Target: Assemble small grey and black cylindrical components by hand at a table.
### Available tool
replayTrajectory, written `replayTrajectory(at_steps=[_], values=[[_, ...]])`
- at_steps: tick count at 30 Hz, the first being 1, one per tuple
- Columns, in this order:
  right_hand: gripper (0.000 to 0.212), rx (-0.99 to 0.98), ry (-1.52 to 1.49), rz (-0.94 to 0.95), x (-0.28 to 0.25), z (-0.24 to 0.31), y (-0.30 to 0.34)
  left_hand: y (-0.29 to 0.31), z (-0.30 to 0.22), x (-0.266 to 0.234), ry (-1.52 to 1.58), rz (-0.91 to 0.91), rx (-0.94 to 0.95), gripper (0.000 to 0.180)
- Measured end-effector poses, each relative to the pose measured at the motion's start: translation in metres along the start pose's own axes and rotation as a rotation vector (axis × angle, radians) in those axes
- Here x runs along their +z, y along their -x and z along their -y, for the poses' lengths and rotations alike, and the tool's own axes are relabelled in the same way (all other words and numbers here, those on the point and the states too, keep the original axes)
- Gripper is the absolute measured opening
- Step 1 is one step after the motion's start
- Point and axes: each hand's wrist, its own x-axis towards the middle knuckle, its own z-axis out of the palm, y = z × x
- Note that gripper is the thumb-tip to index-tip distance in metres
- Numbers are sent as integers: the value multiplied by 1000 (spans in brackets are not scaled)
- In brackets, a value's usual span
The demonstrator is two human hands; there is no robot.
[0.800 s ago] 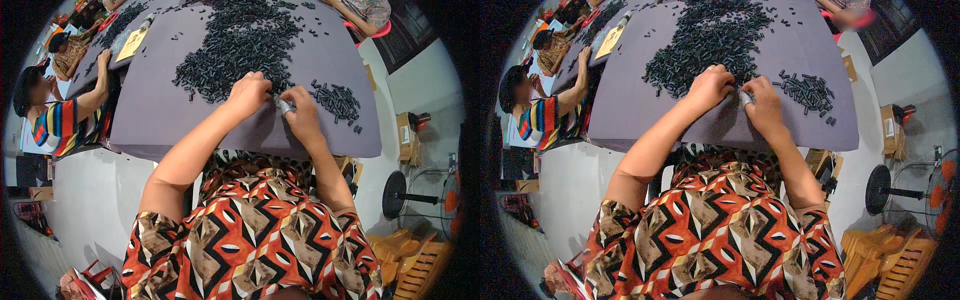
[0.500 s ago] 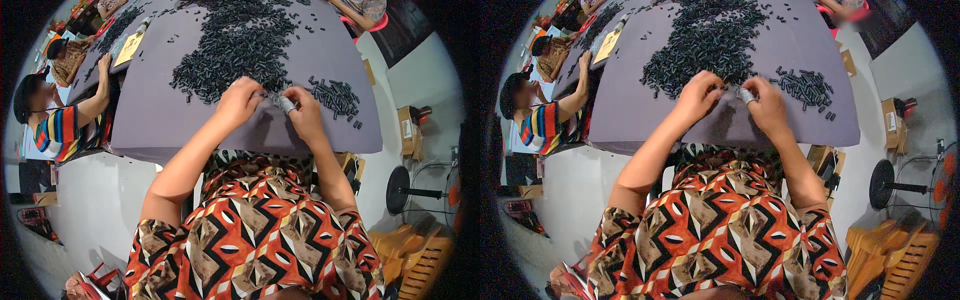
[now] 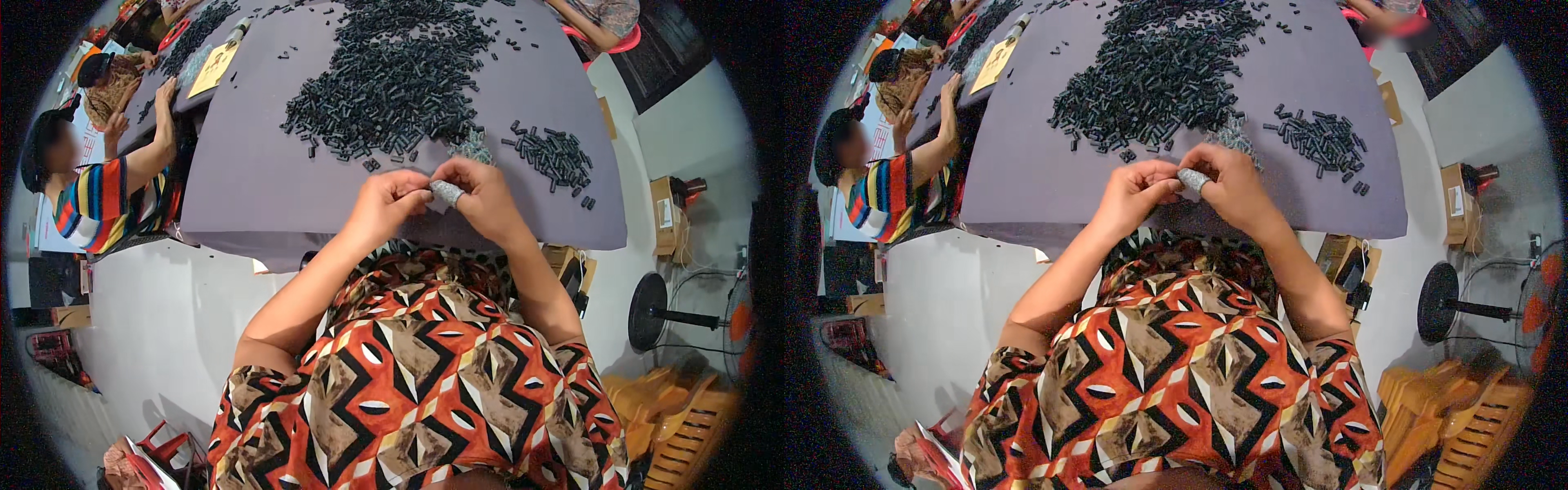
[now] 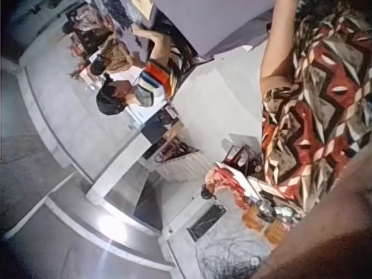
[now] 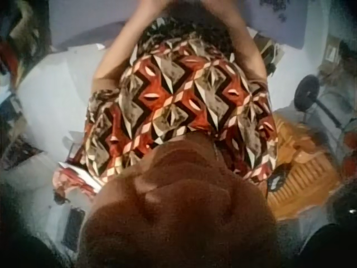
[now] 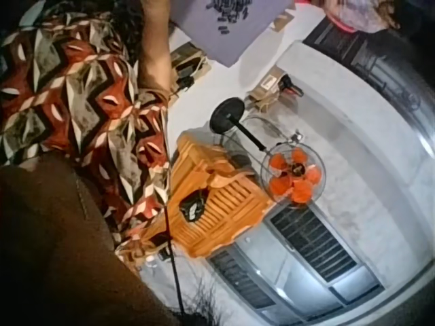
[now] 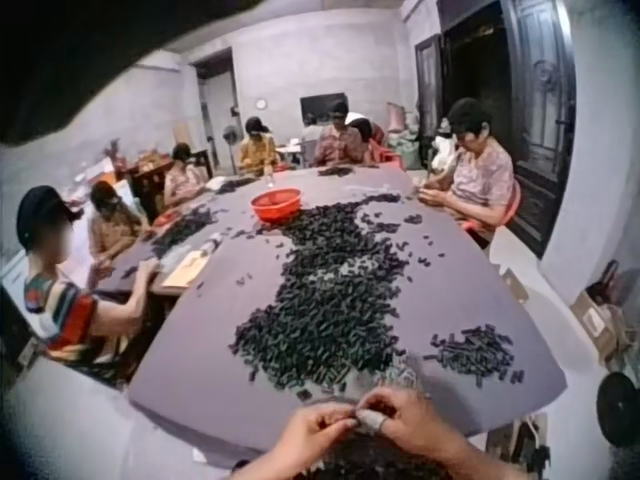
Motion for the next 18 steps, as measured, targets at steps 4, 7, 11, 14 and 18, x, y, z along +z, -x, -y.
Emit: replayTrajectory(at_steps=[4, 7, 11, 14, 18], values=[[13, -28, -130, -55, 3, -6, -1, 1, 0, -6, 131, 16, -61, 13], [14, -16, -89, -25, 3, 2, 2, 2, 0, -5, 124, 8, -22, 13], [17, -60, 77, -9, -2, 16, 5, 8, -6, 1, -76, -52, 61, 10], [18, -121, 211, -9, -3, 17, 7, 13, -9, 5, -243, -87, 124, 11], [17, -80, 164, -42, 1, 15, 7, 12, -13, 4, -417, -95, 243, 14]])
